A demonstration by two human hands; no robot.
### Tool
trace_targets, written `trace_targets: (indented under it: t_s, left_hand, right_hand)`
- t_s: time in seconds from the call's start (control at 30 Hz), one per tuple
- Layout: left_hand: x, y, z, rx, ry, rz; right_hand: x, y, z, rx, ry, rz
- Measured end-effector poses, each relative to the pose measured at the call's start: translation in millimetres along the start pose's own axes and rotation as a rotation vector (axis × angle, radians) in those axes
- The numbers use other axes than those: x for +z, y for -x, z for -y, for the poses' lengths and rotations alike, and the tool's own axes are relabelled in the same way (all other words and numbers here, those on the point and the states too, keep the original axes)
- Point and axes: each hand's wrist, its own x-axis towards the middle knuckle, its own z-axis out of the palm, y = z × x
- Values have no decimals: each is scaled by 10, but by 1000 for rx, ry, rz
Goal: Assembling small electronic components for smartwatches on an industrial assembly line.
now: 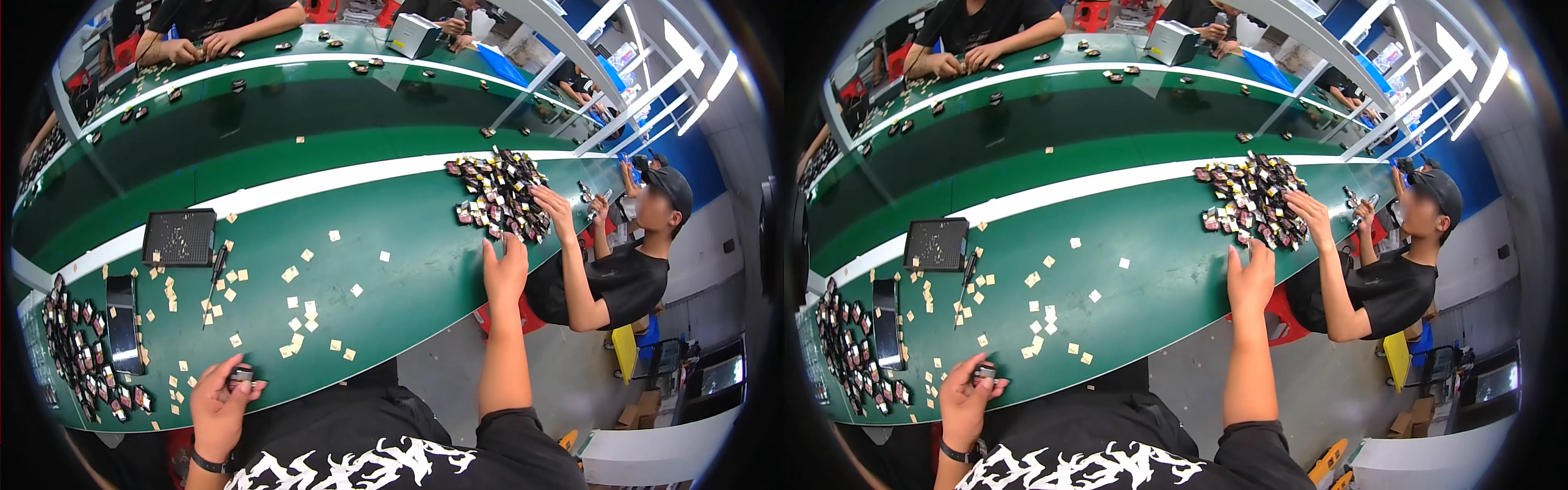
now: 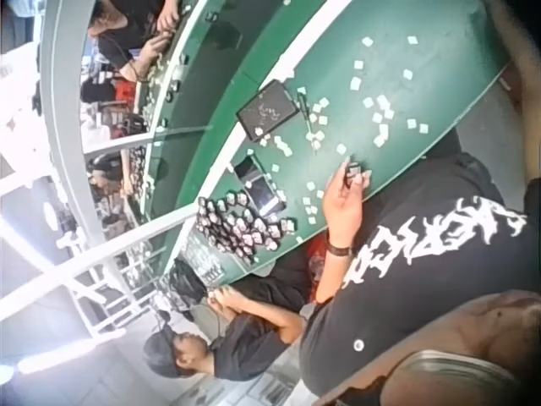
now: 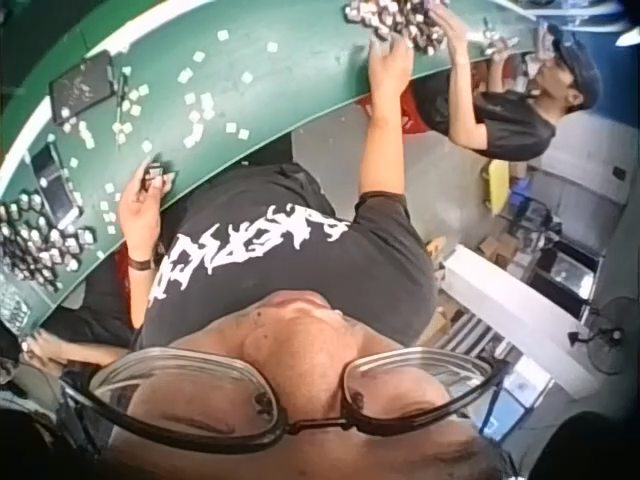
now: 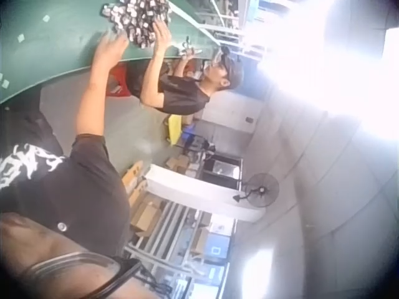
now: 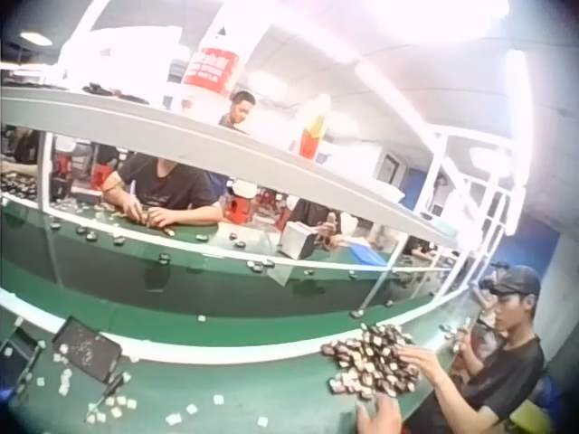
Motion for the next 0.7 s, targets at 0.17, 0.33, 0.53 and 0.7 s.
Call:
trace_targets:
  t_s: [0.17,0.33,0.53,0.7]
  left_hand:
    - [-610,58,-67,245,-421,-377]
    - [-1108,63,-364,417,-902,-653]
    - [-1489,-91,-650,391,-1035,-844]
    - [-1857,-220,-719,333,-1141,-870]
  right_hand:
    - [425,-175,-343,-12,-41,-12]
    - [371,-59,-221,134,-79,82]
    - [41,229,-246,186,-133,108]
    - [-112,610,168,216,-158,59]
